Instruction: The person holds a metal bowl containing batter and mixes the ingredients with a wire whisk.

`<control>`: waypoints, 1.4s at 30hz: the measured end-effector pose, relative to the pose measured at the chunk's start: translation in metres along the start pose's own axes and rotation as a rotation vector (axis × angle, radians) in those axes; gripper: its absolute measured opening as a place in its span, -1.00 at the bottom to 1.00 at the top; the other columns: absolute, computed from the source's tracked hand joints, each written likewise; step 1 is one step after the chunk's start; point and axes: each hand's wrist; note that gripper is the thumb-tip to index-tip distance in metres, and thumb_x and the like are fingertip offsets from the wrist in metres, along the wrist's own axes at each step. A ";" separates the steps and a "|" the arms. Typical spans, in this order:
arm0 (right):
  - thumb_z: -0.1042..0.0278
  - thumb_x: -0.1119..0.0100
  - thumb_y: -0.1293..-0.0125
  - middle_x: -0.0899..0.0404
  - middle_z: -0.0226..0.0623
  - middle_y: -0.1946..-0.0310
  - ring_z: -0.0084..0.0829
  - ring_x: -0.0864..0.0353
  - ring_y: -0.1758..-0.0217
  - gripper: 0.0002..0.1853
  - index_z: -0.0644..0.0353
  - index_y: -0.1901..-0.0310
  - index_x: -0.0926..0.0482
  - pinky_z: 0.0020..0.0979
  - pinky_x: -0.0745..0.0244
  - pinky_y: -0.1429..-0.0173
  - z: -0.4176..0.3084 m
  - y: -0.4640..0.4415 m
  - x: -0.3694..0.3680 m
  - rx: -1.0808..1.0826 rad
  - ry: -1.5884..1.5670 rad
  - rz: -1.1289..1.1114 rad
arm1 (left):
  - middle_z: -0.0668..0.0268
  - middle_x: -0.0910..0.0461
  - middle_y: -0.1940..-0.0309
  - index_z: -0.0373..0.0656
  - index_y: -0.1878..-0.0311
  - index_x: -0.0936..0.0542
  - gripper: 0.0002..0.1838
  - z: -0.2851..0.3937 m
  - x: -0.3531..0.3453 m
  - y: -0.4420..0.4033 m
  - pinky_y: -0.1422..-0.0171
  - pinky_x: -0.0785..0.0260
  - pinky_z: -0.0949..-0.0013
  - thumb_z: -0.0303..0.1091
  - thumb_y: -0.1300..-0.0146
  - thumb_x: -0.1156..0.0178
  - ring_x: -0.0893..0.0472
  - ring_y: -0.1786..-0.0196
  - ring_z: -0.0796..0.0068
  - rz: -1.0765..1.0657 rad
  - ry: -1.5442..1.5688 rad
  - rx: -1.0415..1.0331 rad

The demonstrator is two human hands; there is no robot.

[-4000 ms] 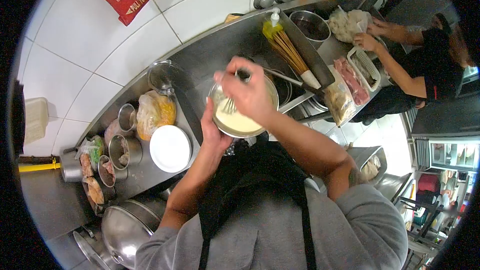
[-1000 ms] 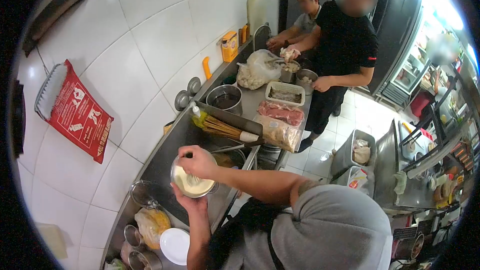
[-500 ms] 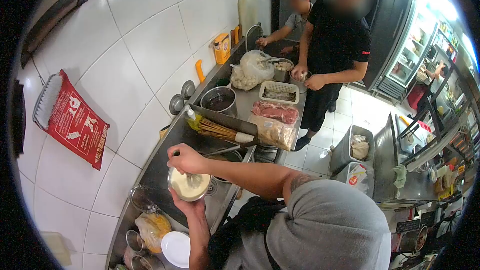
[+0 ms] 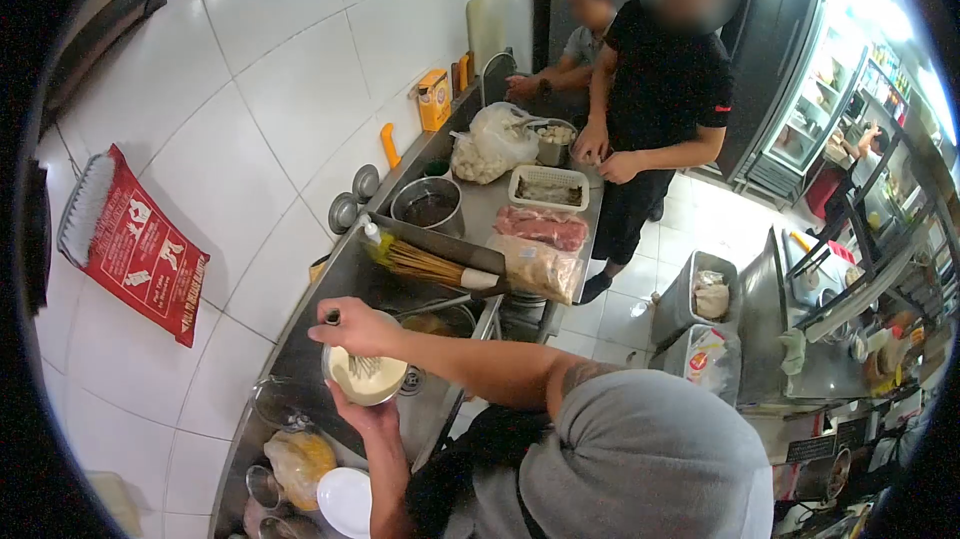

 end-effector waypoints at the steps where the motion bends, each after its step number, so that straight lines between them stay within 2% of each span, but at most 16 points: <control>1: 0.25 -0.31 -0.27 -0.52 -0.31 0.62 -0.55 -0.52 0.51 -0.73 0.24 0.40 -0.49 -0.37 -0.42 0.38 -0.018 0.004 -0.003 -0.102 0.025 0.012 | 0.19 -0.33 -0.48 0.05 -0.54 -0.26 -0.25 -0.002 0.001 0.001 -0.43 -0.36 -0.15 0.34 -0.49 0.21 -0.40 -0.46 0.09 0.000 0.004 -0.011; 3: 0.14 -0.37 -0.21 -0.56 -0.24 0.61 -0.45 -0.58 0.51 -0.66 0.30 0.29 -0.59 -0.31 -0.47 0.34 0.001 0.002 -0.010 -0.176 -0.041 -0.020 | 0.19 -0.33 -0.48 0.04 -0.54 -0.26 -0.25 -0.002 0.000 0.002 -0.44 -0.34 -0.16 0.33 -0.50 0.21 -0.40 -0.47 0.08 0.037 0.007 0.002; 7: 0.19 -0.41 -0.20 -0.57 -0.28 0.60 -0.47 -0.49 0.57 -0.68 0.29 0.19 -0.66 -0.29 -0.44 0.43 0.041 -0.018 0.001 0.276 0.329 0.240 | 0.12 -0.40 -0.43 -0.16 -0.49 -0.31 -0.29 0.008 -0.037 0.023 -0.50 -0.31 -0.07 0.20 -0.54 0.16 -0.44 -0.43 0.06 0.089 -0.011 -0.001; 10: 0.47 -0.40 -0.24 -0.47 -0.49 0.55 -0.64 -0.51 0.45 -0.83 0.20 0.37 -0.55 -0.50 -0.43 0.38 0.021 -0.010 -0.008 -0.131 -0.034 0.066 | 0.14 -0.48 -0.35 -0.17 -0.44 -0.37 -0.38 0.002 -0.027 0.012 -0.49 -0.32 0.01 0.11 -0.58 0.16 -0.52 -0.36 0.14 0.159 -0.024 -0.040; 12: 0.61 -0.29 -0.22 -0.42 -0.38 0.59 -0.56 -0.47 0.55 -0.87 0.20 0.31 -0.52 -0.46 -0.36 0.47 0.031 -0.011 -0.010 -0.195 -0.435 0.029 | 0.14 -0.48 -0.35 -0.18 -0.43 -0.38 -0.38 0.006 -0.020 0.005 -0.49 -0.33 0.03 0.12 -0.58 0.16 -0.51 -0.36 0.15 0.064 0.041 -0.057; 13: 0.40 -0.37 -0.27 -0.50 -0.40 0.63 -0.67 -0.47 0.54 -0.80 0.22 0.37 -0.50 -0.50 -0.32 0.49 0.037 -0.021 0.003 -0.052 -0.442 -0.162 | 0.13 -0.48 -0.36 -0.18 -0.43 -0.38 -0.37 0.009 -0.017 0.007 -0.48 -0.34 0.03 0.12 -0.58 0.17 -0.52 -0.36 0.14 0.086 0.023 -0.060; 16: 0.39 -0.33 -0.30 -0.52 -0.37 0.59 -0.63 -0.48 0.50 -0.82 0.24 0.35 -0.52 -0.48 -0.38 0.42 0.034 -0.027 0.000 -0.005 -0.525 -0.145 | 0.11 -0.48 -0.36 -0.19 -0.43 -0.37 -0.37 0.012 -0.029 0.008 -0.48 -0.35 0.04 0.12 -0.58 0.18 -0.52 -0.36 0.13 0.120 0.004 -0.051; 19: 0.27 -0.38 -0.30 -0.60 -0.39 0.20 -0.57 -0.58 0.12 -0.79 0.19 0.17 -0.62 -0.48 -0.49 0.02 0.028 -0.024 0.016 -0.094 0.057 -0.215 | 0.09 -0.46 -0.37 -0.20 -0.43 -0.37 -0.36 0.016 -0.024 0.012 -0.48 -0.35 0.03 0.12 -0.59 0.20 -0.51 -0.36 0.10 0.156 0.007 -0.046; 21: 0.20 -0.38 -0.33 -0.63 -0.32 0.16 -0.54 -0.62 0.17 -0.77 0.12 0.09 -0.66 -0.47 -0.53 0.07 0.010 -0.016 0.048 0.151 0.589 -0.289 | 0.09 -0.46 -0.38 -0.20 -0.44 -0.36 -0.35 0.016 -0.016 0.005 -0.48 -0.34 0.00 0.14 -0.59 0.22 -0.51 -0.37 0.09 0.107 0.019 -0.059; 22: 0.20 -0.37 -0.32 -0.65 -0.30 0.29 -0.49 -0.65 0.30 -0.72 0.19 0.06 -0.66 -0.50 -0.54 0.19 -0.025 -0.013 0.056 -0.348 0.287 -0.495 | 0.09 -0.45 -0.38 -0.21 -0.44 -0.35 -0.34 0.019 -0.013 0.006 -0.48 -0.33 -0.01 0.15 -0.59 0.22 -0.50 -0.38 0.08 0.075 0.026 -0.071; 24: 0.24 -0.34 -0.34 -0.65 -0.32 0.38 -0.48 -0.65 0.41 -0.68 0.27 0.00 -0.64 -0.46 -0.53 0.32 -0.020 -0.012 0.069 -0.502 0.051 -0.543 | 0.09 -0.44 -0.39 -0.20 -0.46 -0.33 -0.32 0.018 -0.006 0.003 -0.50 -0.31 -0.03 0.17 -0.58 0.23 -0.49 -0.39 0.08 0.046 -0.008 -0.072; 27: 0.32 -0.32 -0.28 -0.67 -0.29 0.35 -0.45 -0.69 0.36 -0.63 0.34 -0.07 -0.62 -0.40 -0.56 0.32 -0.007 -0.020 0.060 -0.658 0.120 -0.620 | 0.10 -0.40 -0.43 -0.16 -0.48 -0.31 -0.31 0.010 0.012 -0.005 -0.50 -0.30 -0.04 0.19 -0.56 0.20 -0.44 -0.44 0.10 0.081 0.005 -0.061; 30: 0.39 -0.26 -0.21 -0.70 -0.19 0.29 -0.31 -0.74 0.30 -0.57 0.29 -0.13 -0.61 -0.27 -0.61 0.25 -0.014 -0.024 0.045 -0.572 0.806 -0.919 | 0.12 -0.39 -0.44 -0.14 -0.49 -0.30 -0.30 0.007 0.023 -0.006 -0.50 -0.30 -0.06 0.20 -0.55 0.18 -0.42 -0.45 0.09 0.091 0.060 -0.029; 31: 0.39 -0.23 -0.12 -0.72 -0.11 0.24 -0.14 -0.76 0.22 -0.53 0.22 -0.12 -0.61 -0.15 -0.64 0.14 0.001 -0.021 0.042 -0.166 1.099 -0.985 | 0.12 -0.39 -0.44 -0.13 -0.50 -0.30 -0.30 0.007 0.024 -0.006 -0.50 -0.30 -0.07 0.21 -0.55 0.18 -0.42 -0.46 0.09 0.095 0.080 -0.011; 34: 0.33 -0.24 -0.14 -0.74 -0.09 0.21 -0.05 -0.76 0.15 -0.58 0.14 -0.08 -0.64 -0.06 -0.63 0.08 -0.035 -0.005 0.039 -0.150 1.453 -0.868 | 0.13 -0.38 -0.45 -0.12 -0.50 -0.30 -0.31 0.004 0.023 -0.003 -0.51 -0.29 -0.09 0.20 -0.55 0.18 -0.41 -0.46 0.07 0.118 0.062 -0.009; 42: 0.35 -0.24 -0.15 -0.75 -0.16 0.25 -0.02 -0.76 0.14 -0.72 0.06 0.07 -0.66 -0.04 -0.64 0.08 -0.012 0.000 0.037 -0.033 1.480 -0.853 | 0.09 -0.39 -0.43 -0.18 -0.48 -0.30 -0.33 0.001 0.023 -0.002 -0.54 -0.25 -0.03 0.15 -0.58 0.18 -0.40 -0.46 0.09 0.099 0.061 -0.002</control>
Point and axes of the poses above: each hand's wrist, its own y-axis away from the middle knuckle, its own x-axis out of the back of the hand, z = x × y
